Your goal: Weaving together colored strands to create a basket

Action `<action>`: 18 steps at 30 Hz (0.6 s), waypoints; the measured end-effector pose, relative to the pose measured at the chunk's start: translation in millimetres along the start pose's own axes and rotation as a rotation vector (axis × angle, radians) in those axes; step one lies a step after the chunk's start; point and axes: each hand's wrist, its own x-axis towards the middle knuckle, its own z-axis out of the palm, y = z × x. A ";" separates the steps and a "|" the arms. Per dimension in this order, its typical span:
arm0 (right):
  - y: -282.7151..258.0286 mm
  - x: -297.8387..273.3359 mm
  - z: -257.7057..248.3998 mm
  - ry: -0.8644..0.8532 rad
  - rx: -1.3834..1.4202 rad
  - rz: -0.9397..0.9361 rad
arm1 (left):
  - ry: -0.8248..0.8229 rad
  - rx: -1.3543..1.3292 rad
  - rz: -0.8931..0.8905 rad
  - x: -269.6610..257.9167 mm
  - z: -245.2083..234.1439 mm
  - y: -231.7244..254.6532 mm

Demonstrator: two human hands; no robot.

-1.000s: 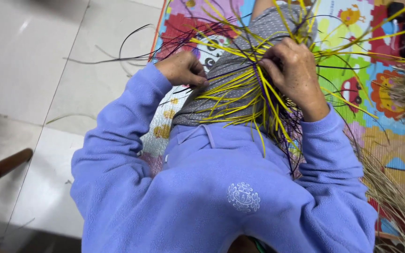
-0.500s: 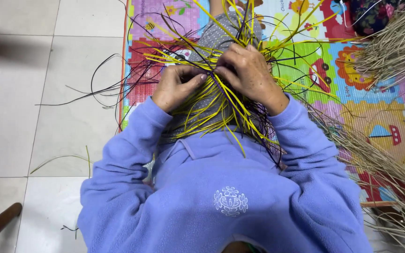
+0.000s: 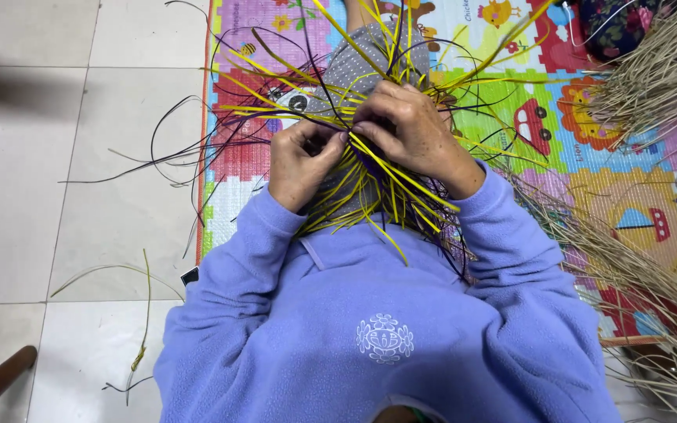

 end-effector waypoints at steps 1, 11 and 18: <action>4.0 -2.1 3.0 0.008 0.062 -0.020 | 0.015 -0.029 -0.006 -3.0 -0.6 -4.5; 0.3 4.0 12.2 0.011 -0.168 -0.017 | -0.025 -0.098 -0.175 -0.7 -6.0 -20.3; 0.4 3.3 14.1 0.025 -0.206 -0.025 | -0.028 -0.083 -0.108 0.6 0.1 -28.0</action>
